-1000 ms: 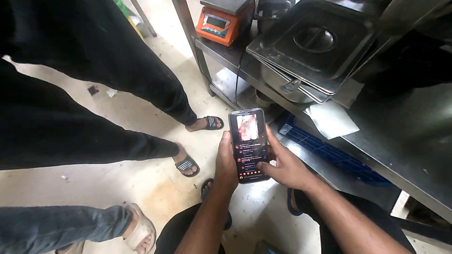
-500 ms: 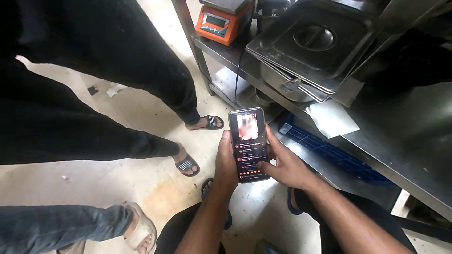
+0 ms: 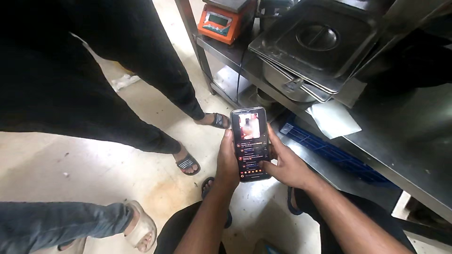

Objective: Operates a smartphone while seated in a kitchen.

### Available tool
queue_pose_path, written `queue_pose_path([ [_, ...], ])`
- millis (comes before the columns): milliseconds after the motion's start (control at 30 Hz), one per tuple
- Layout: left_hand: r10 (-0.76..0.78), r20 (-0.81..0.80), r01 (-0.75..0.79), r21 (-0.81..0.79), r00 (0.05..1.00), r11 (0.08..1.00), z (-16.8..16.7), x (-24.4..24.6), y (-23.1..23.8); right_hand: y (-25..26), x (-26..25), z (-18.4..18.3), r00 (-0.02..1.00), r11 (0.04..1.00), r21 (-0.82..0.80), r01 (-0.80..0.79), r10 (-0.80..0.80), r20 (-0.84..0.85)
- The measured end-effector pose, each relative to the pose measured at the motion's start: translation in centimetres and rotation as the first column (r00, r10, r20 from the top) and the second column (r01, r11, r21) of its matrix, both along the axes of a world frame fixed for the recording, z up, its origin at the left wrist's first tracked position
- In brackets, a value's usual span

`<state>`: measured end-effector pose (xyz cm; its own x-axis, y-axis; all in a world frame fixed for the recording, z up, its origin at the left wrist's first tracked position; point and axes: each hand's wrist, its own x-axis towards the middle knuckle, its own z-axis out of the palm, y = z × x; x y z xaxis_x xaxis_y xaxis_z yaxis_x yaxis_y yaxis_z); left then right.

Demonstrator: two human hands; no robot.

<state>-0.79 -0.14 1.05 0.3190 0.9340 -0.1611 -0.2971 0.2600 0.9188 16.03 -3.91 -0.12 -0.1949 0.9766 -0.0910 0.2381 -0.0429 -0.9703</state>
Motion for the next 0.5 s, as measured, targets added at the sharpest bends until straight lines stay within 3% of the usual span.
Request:
queue_pose_path([
  [333, 0.020, 0.017, -0.020, 0.001, 1.000, 1.000, -0.02, 0.14, 0.05, 0.03, 0.04, -0.21, 1.000, 1.000, 0.025, -0.008, 0.009, -0.023],
  [500, -0.037, -0.020, 0.037, 0.021, 0.999, 0.999, -0.45, -0.21, -0.03, 0.02, -0.31, -0.45, 0.994, 0.998, 0.021, 0.058, -0.059, 0.089],
])
